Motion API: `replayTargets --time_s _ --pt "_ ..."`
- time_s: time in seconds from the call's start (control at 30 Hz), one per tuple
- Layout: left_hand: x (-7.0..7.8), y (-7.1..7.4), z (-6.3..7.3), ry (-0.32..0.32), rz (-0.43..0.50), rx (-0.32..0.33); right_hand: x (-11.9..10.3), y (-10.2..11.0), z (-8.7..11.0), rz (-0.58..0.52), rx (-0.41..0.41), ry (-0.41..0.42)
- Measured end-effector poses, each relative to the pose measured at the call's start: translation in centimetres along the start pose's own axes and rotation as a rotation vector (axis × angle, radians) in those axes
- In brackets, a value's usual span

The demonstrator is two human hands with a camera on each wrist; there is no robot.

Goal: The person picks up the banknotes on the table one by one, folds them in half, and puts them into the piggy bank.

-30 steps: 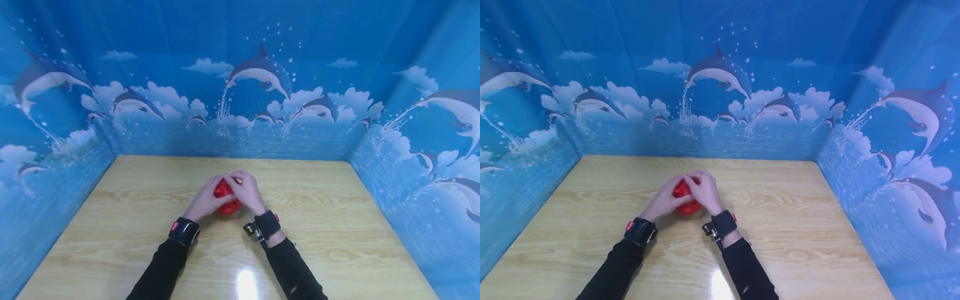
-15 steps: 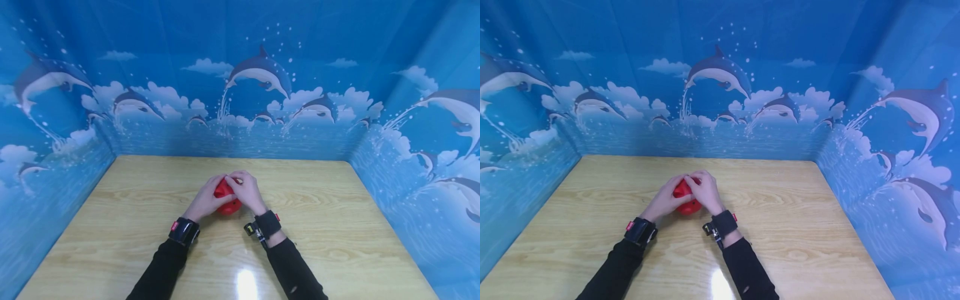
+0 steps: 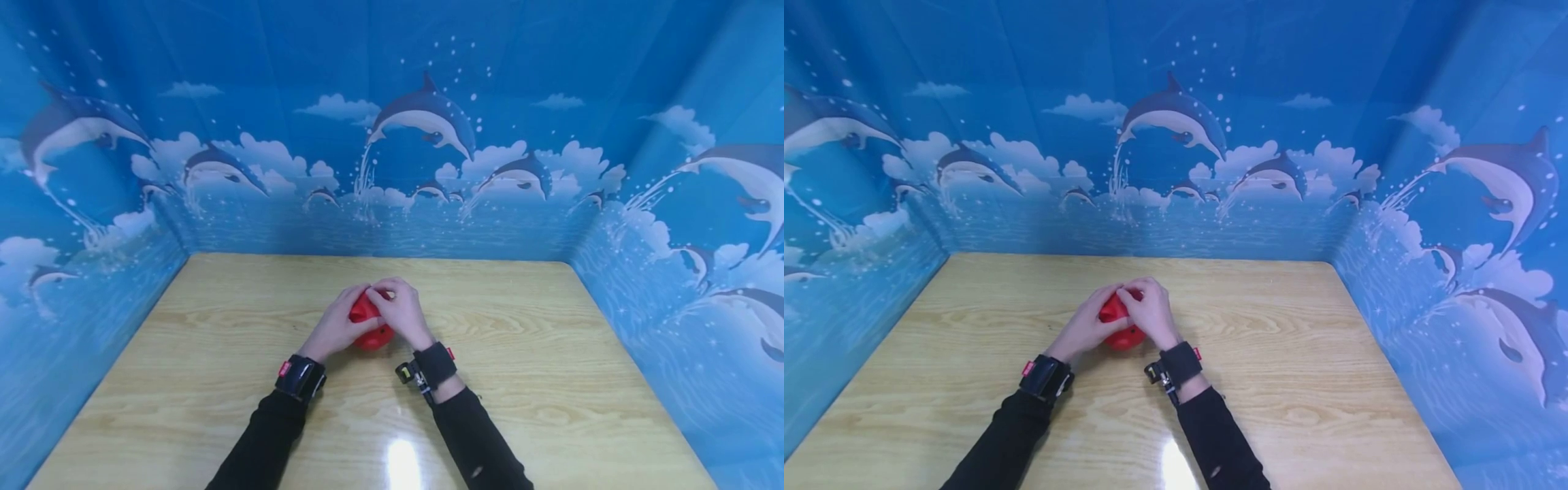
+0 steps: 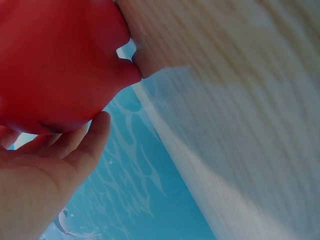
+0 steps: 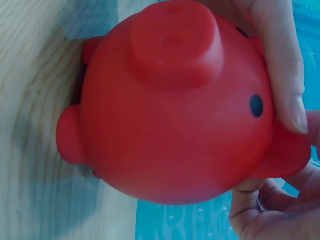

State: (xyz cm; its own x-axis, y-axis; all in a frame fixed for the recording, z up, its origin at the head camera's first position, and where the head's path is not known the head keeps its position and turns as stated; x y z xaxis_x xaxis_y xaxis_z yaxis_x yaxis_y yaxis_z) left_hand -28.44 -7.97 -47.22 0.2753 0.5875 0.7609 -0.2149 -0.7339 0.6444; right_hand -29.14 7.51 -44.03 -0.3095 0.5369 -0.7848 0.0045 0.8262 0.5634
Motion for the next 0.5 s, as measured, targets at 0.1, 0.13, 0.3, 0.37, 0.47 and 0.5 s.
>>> replayTargets --time_s 0.1,0.13,0.3,0.37,0.47,0.5 --pt "0.01 0.04 0.03 -0.003 -0.004 -0.001 -0.12 0.04 0.05 0.009 0.000 0.008" --pt "0.02 0.05 0.03 -0.005 -0.004 0.000 -0.17 0.06 0.08 0.008 -0.001 0.011" --pt "-0.01 0.05 0.03 -0.016 -0.001 0.002 -0.26 0.11 0.14 0.018 -0.009 0.031" --pt "-0.04 0.05 0.04 -0.016 -0.002 0.001 -0.22 0.12 0.12 0.018 -0.018 0.030" --pt "-0.07 0.05 0.09 -0.013 -0.008 0.000 -0.08 0.19 0.09 0.009 -0.034 0.025" --pt "-0.09 0.05 0.11 -0.010 -0.009 -0.001 -0.02 0.21 0.08 0.007 -0.041 0.023"
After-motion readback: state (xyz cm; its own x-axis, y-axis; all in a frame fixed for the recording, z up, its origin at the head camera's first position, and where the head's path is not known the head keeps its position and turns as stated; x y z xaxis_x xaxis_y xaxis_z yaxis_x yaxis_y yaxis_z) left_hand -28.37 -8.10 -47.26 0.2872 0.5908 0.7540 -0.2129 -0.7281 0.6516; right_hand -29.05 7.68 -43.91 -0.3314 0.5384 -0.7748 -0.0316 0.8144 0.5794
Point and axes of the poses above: each hand's wrist, its own z-axis away from the middle knuckle, its own y-axis out of the back of the hand, x = y × z, the point moved 1 cm from there along -z, towards the middle knuckle, and after that the axes turned 4 degrees about -x, right-handed, at the moved point
